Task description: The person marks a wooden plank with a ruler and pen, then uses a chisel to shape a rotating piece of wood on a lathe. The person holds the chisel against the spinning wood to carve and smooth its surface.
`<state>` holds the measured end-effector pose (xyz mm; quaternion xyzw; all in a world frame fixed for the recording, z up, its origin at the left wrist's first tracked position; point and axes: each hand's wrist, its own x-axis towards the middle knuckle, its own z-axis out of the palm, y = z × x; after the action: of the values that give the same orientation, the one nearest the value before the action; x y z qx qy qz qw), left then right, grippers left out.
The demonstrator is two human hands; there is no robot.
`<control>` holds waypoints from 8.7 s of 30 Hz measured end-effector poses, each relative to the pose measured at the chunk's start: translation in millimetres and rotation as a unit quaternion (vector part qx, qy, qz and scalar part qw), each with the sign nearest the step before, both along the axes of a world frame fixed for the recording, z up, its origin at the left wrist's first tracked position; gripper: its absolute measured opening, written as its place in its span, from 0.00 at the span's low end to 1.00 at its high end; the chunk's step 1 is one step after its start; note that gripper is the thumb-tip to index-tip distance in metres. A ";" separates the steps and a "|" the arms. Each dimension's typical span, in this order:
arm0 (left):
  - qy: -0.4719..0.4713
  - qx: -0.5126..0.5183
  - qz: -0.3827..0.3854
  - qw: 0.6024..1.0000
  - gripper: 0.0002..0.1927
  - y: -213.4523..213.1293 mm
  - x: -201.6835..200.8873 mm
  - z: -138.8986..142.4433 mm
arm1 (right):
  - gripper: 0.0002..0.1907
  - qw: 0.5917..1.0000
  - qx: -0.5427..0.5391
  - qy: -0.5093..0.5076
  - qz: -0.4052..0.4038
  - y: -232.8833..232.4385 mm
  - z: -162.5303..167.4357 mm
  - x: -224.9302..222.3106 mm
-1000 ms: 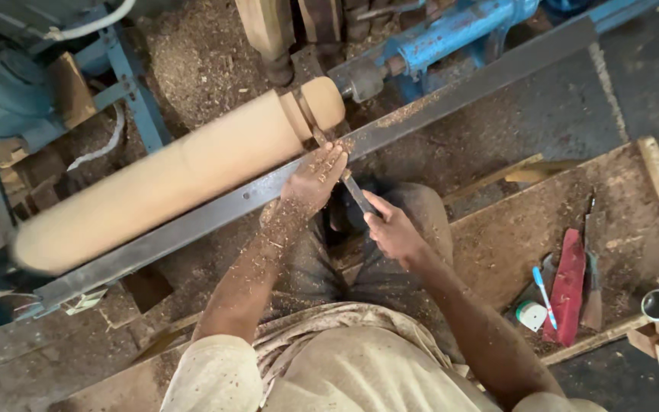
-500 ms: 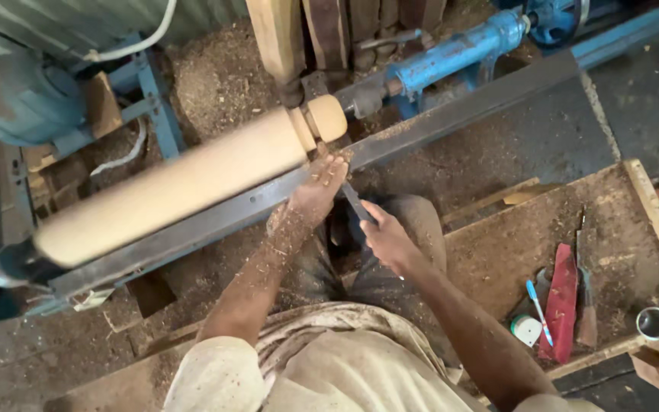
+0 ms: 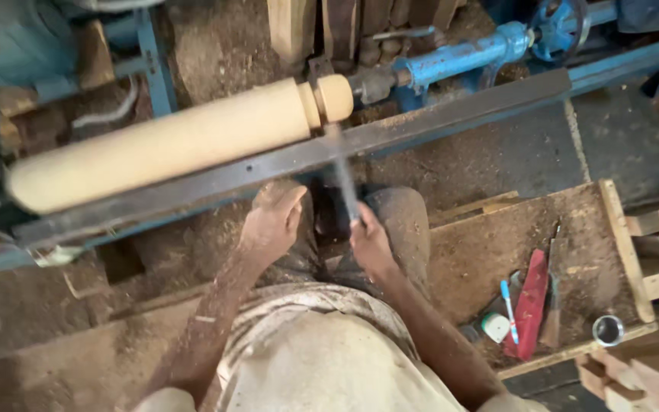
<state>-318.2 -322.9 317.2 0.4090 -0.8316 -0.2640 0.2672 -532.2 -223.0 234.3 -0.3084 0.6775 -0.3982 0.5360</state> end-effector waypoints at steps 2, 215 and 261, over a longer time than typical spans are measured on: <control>-0.105 0.069 -0.006 0.992 0.22 -6.9 -11.2 -14.1 | 0.23 0.994 0.053 -0.069 -0.062 -6.5 5.1 -3.0; -0.073 -0.307 -0.070 0.946 0.22 -135.6 -100.4 -128.4 | 0.28 0.992 0.109 -0.041 0.055 -73.6 24.8 -75.8; -0.007 -0.298 -0.101 0.949 0.28 -150.5 -108.2 -137.3 | 0.27 0.978 0.152 -0.134 -0.047 -80.1 49.0 -35.7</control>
<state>-426.4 -473.4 179.8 0.2267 -0.9112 -0.0266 0.3430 -567.9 -303.1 283.3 -0.1348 0.6656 -0.3534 0.6434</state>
